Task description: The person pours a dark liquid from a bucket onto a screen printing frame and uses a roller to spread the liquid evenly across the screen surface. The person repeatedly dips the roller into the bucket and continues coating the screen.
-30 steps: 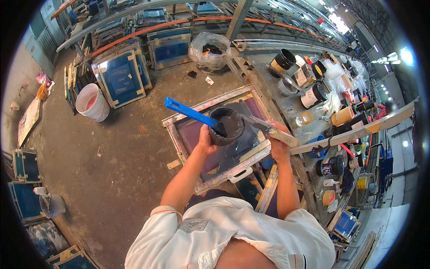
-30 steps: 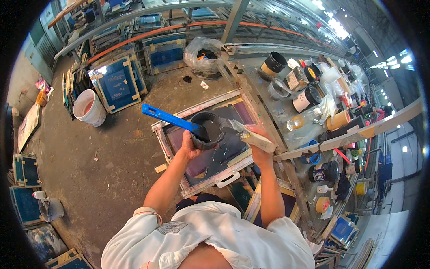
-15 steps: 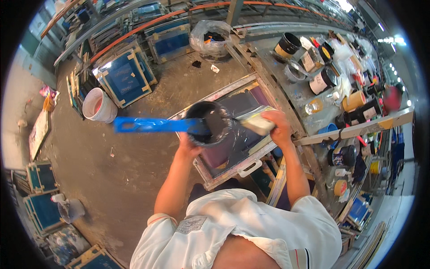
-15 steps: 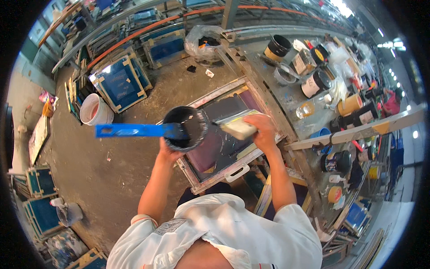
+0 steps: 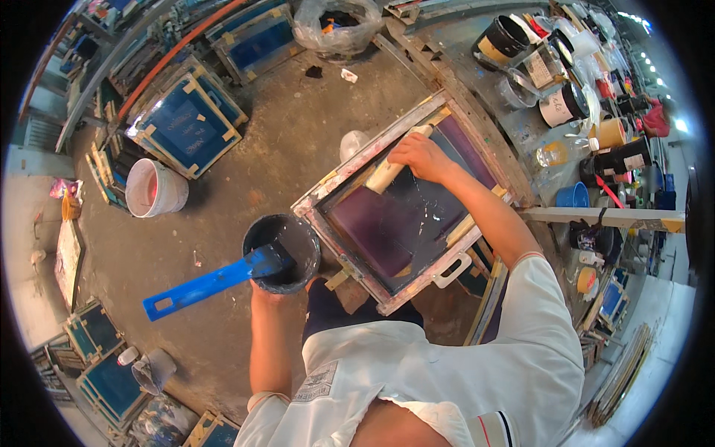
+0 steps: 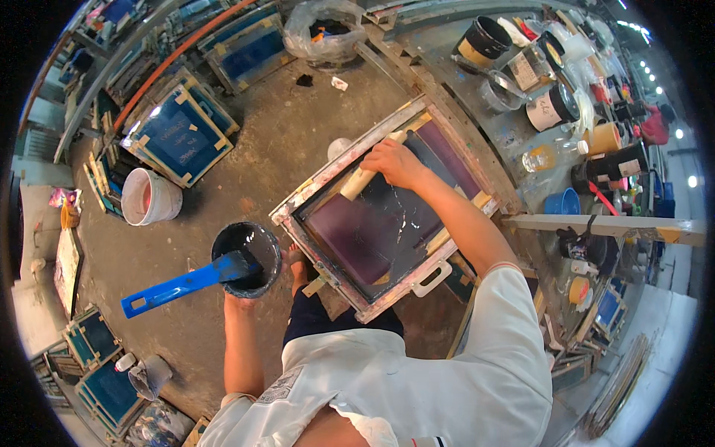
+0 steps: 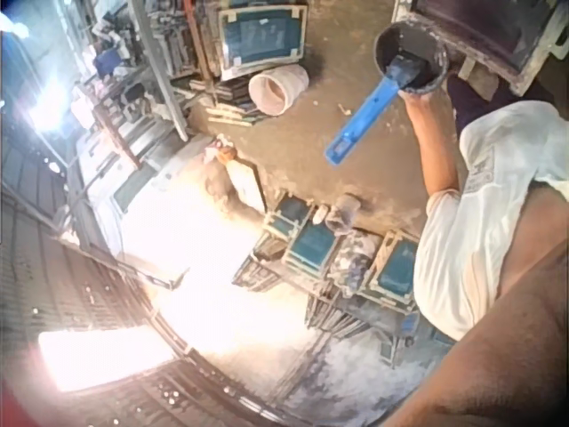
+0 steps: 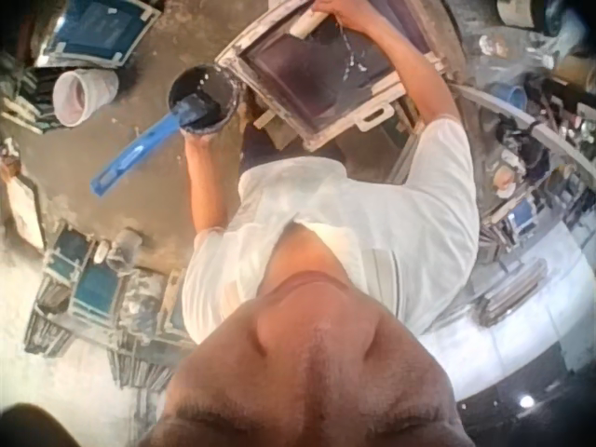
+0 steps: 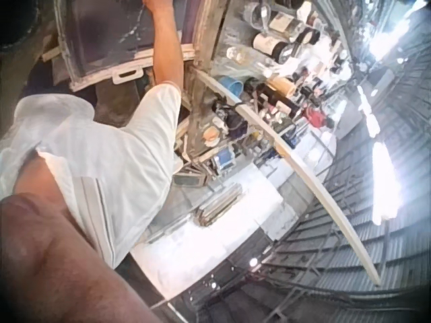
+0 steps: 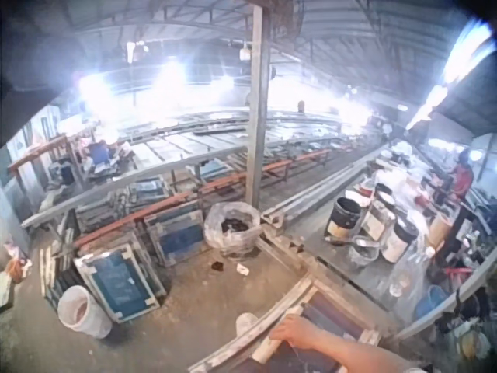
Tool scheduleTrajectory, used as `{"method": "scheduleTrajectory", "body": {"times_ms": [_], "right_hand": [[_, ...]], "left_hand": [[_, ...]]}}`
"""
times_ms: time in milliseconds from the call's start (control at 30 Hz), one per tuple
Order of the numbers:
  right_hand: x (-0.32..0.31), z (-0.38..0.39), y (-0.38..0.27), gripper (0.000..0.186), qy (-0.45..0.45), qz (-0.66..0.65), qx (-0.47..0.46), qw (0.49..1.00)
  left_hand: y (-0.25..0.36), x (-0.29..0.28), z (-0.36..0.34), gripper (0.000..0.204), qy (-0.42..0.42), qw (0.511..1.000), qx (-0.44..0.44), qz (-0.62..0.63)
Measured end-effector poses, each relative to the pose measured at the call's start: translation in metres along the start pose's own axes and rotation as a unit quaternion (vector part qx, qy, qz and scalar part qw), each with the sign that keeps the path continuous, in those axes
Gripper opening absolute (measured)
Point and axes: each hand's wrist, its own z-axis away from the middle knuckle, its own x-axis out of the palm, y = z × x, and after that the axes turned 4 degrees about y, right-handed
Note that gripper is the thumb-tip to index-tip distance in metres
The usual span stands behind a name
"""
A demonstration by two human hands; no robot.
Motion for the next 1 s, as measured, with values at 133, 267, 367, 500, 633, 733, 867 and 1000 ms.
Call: {"method": "scheduleTrajectory", "body": {"times_ms": [133,267,367,500,633,733,867,1000], "right_hand": [[0.011,-0.029,0.006,0.029,0.024,-0.001,0.020,1.000],[0.012,-0.041,0.013,0.032,-0.026,-0.009,0.033,0.999],[0.016,-0.037,0.007,0.034,-0.088,0.003,0.039,0.995],[0.015,-0.015,-0.005,0.018,-0.065,0.034,0.057,0.996],[0.008,0.015,-0.023,0.020,-0.133,0.062,0.081,0.986],[0.009,0.045,-0.040,0.022,-0.094,0.026,0.137,0.986],[0.008,0.084,-0.069,0.031,-0.078,0.016,0.197,0.977],[0.000,0.111,-0.107,0.033,-0.106,-0.004,0.292,0.951]], "left_hand": [[0.052,-0.019,-0.041,0.066,0.037,0.999,-0.024,-0.005],[0.072,0.002,-0.073,0.065,0.080,0.995,-0.052,-0.037],[0.072,0.052,-0.085,0.065,0.045,0.990,-0.100,-0.090],[0.086,0.016,-0.110,0.064,0.099,0.988,-0.080,-0.088],[0.083,0.037,-0.120,0.058,0.112,0.981,-0.129,-0.086],[0.067,0.101,-0.102,0.058,0.060,0.978,-0.174,-0.097],[0.069,0.064,-0.108,0.052,0.020,0.984,-0.128,-0.125],[0.048,0.063,-0.090,0.052,-0.070,0.977,-0.136,-0.149]]}}
